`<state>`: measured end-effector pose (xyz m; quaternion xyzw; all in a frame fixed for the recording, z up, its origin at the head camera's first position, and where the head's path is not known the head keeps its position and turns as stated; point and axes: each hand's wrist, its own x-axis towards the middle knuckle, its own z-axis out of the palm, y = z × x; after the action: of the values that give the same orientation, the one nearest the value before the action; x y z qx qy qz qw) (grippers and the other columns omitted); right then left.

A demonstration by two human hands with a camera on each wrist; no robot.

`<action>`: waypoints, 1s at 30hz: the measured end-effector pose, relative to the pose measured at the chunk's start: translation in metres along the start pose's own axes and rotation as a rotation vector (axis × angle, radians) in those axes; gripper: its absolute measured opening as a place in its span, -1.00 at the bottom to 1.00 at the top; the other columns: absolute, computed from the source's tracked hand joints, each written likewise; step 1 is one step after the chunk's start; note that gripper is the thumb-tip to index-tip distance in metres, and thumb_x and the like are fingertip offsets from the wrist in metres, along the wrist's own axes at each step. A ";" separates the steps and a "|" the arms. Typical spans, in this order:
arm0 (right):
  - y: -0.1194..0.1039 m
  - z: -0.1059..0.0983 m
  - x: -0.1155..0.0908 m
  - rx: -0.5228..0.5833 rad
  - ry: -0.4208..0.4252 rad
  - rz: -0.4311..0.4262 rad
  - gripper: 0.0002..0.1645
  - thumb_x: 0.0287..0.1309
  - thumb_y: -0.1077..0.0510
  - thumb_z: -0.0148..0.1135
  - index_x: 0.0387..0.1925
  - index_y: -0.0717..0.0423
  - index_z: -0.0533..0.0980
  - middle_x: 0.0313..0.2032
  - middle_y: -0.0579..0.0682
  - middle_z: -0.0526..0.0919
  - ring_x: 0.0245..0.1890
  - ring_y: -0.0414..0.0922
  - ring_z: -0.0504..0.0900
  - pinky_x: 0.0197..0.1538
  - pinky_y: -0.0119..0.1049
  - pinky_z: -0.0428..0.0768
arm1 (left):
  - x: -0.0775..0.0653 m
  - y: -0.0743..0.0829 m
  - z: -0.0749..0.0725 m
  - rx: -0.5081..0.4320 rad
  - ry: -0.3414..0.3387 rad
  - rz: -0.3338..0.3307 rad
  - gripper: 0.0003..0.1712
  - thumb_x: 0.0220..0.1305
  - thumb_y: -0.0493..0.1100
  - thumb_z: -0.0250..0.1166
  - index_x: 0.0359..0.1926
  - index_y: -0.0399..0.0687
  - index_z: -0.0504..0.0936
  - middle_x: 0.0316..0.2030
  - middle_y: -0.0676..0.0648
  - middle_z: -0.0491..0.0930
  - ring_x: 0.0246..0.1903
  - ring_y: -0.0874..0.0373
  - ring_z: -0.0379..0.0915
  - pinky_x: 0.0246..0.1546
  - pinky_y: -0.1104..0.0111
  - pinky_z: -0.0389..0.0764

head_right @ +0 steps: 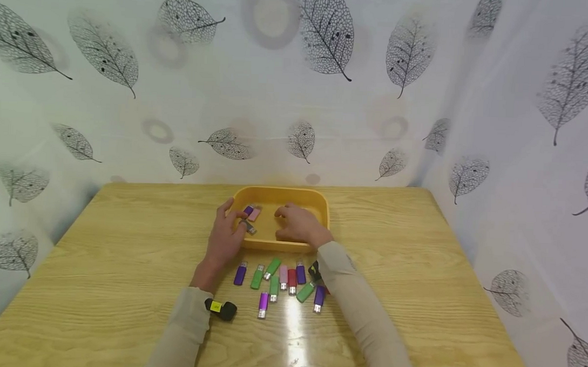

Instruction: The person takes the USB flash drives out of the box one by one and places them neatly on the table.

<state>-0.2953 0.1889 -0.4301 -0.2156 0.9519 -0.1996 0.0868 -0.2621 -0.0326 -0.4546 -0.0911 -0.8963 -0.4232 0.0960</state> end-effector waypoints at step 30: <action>0.001 0.002 0.002 -0.006 -0.039 -0.026 -0.33 0.06 -0.16 0.42 0.16 0.01 0.52 -0.06 0.01 0.47 -0.20 -0.10 0.49 -0.08 -0.24 0.55 | 0.002 0.000 0.000 -0.011 -0.011 0.001 -0.72 0.29 -0.19 0.07 -0.09 -0.23 0.59 0.50 -0.15 0.06 0.43 -0.17 0.11 0.36 -0.04 0.27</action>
<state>-0.2966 0.1882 -0.4326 -0.2322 0.9477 -0.1938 0.1022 -0.2641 -0.0328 -0.4538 -0.0943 -0.8944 -0.4277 0.0905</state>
